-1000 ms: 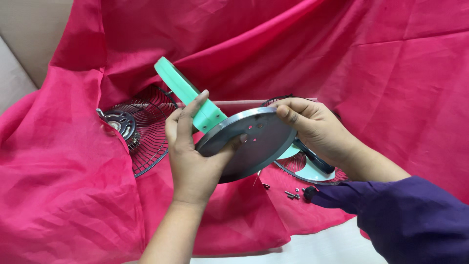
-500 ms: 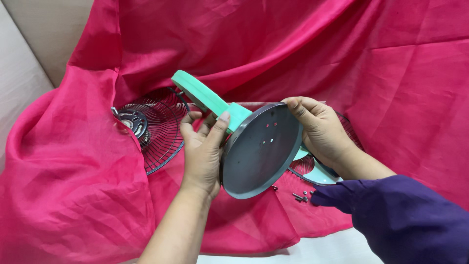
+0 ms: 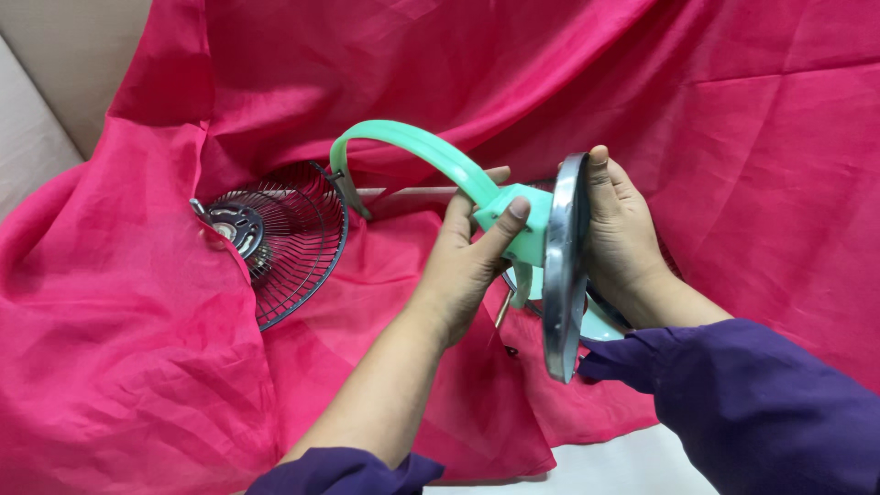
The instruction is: The person assembles an electric fan by attaching the green neck to the metal base using a screwdriver and screws. They align the parts, insert screws, and tighten them to secure the connection.
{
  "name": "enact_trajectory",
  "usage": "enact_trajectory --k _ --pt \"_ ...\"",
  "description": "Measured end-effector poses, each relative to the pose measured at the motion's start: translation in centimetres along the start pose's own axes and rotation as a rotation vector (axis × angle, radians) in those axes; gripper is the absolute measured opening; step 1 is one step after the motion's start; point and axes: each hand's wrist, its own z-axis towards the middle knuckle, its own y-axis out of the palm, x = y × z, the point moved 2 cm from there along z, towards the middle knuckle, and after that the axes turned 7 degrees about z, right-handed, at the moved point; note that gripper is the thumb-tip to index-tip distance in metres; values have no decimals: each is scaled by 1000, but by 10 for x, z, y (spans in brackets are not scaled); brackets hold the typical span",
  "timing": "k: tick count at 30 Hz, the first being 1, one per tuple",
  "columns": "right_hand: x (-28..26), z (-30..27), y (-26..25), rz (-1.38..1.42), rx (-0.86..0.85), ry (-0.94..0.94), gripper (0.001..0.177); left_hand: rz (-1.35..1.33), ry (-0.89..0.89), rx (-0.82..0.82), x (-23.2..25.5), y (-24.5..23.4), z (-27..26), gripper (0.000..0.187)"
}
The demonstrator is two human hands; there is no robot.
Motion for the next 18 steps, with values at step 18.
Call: enact_trajectory --k 18 --pt "39 30 -90 -420 634 -331 44 282 60 49 -49 53 42 75"
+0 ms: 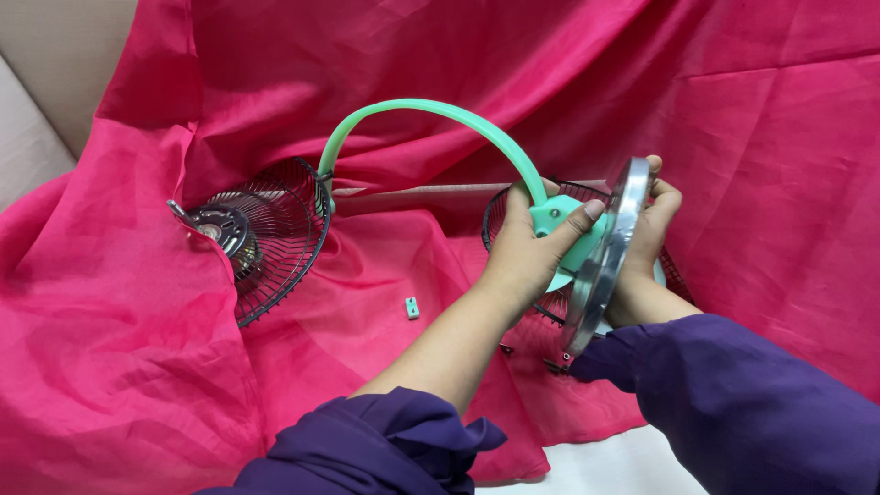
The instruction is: The person assembles an electric fan by attaching the green neck to the metal base using a screwdriver and screws. They align the parts, insert screws, and tighten them to secure the connection.
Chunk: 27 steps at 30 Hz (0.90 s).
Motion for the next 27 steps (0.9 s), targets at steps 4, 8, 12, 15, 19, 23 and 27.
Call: enact_trajectory --k 4,8,12,15,19,23,27 --pt "-8 -6 1 99 -58 161 45 47 22 26 -5 6 6 76" --pt "-22 -10 3 192 -121 305 47 165 30 84 -10 9 16 76" --pt "-37 -6 -1 252 -170 427 49 222 18 105 -14 11 29 79" --pt "-46 -4 -5 277 -197 498 50 213 -6 114 -14 13 38 81" --pt "-57 1 -12 301 -219 562 52 197 -5 114 -13 14 48 82" --pt "-71 8 -23 312 -238 616 54 208 -33 72 -16 20 49 81" --pt "-79 11 -31 316 -249 657 55 289 -3 -24 -23 27 42 84"
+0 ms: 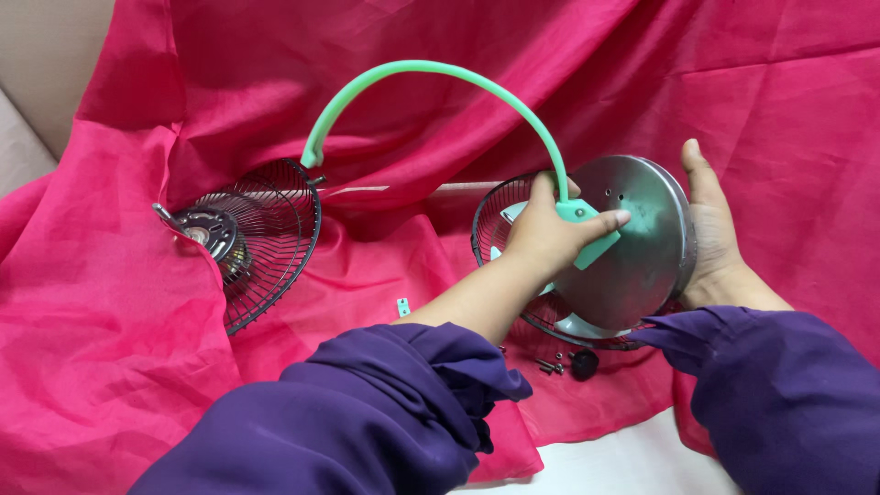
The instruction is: The person assembles an electric fan by attaching the green neck to the metal base using a screwdriver and screws. They align the parts, insert screws, and tighten them to secure the connection.
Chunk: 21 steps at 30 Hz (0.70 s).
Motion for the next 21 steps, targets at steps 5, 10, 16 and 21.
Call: enact_trajectory --k 5,10,16,21 --pt "6 -9 -10 0 4 33 58 195 77 8 0 6 0 88" --pt "9 -14 -9 -1 -13 43 60 139 15 33 -1 2 -5 87" --pt "23 -13 2 24 -61 56 63 167 42 129 3 -10 -17 82" --pt "28 -15 16 125 -153 67 59 216 41 127 10 -24 -25 78"
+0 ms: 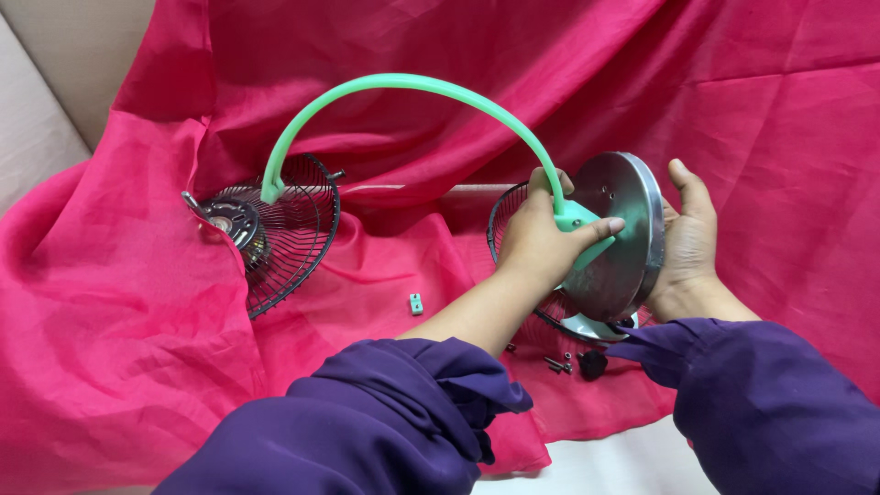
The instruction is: The person assembles an electric fan by attaching the green neck to the metal base using a screwdriver and screws. They align the parts, insert screws, and tighten them to secure the connection.
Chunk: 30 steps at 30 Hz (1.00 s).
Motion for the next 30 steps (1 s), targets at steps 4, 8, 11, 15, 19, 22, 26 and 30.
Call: enact_trajectory --k 4,8,11,15,19,22,26,30 --pt "1 -6 21 125 -159 -4 59 -28 131 104 0 -14 -9 70" --pt "4 -23 43 39 -345 -25 54 -121 156 175 -4 -25 -9 68" --pt "8 -36 54 -90 -444 -26 47 -269 126 173 -8 -31 -3 66" --pt "14 -42 60 -97 -371 132 45 -377 173 186 -9 -40 14 59" --pt "18 -45 64 7 -389 155 50 -355 84 185 -17 -53 27 52" --pt "22 -46 67 33 -424 165 50 -436 100 174 -21 -60 33 54" --pt "25 -44 71 52 -400 176 48 -343 192 222 -19 -67 30 57" --pt "32 -45 74 34 -390 137 42 -178 194 285 -15 -65 22 63"
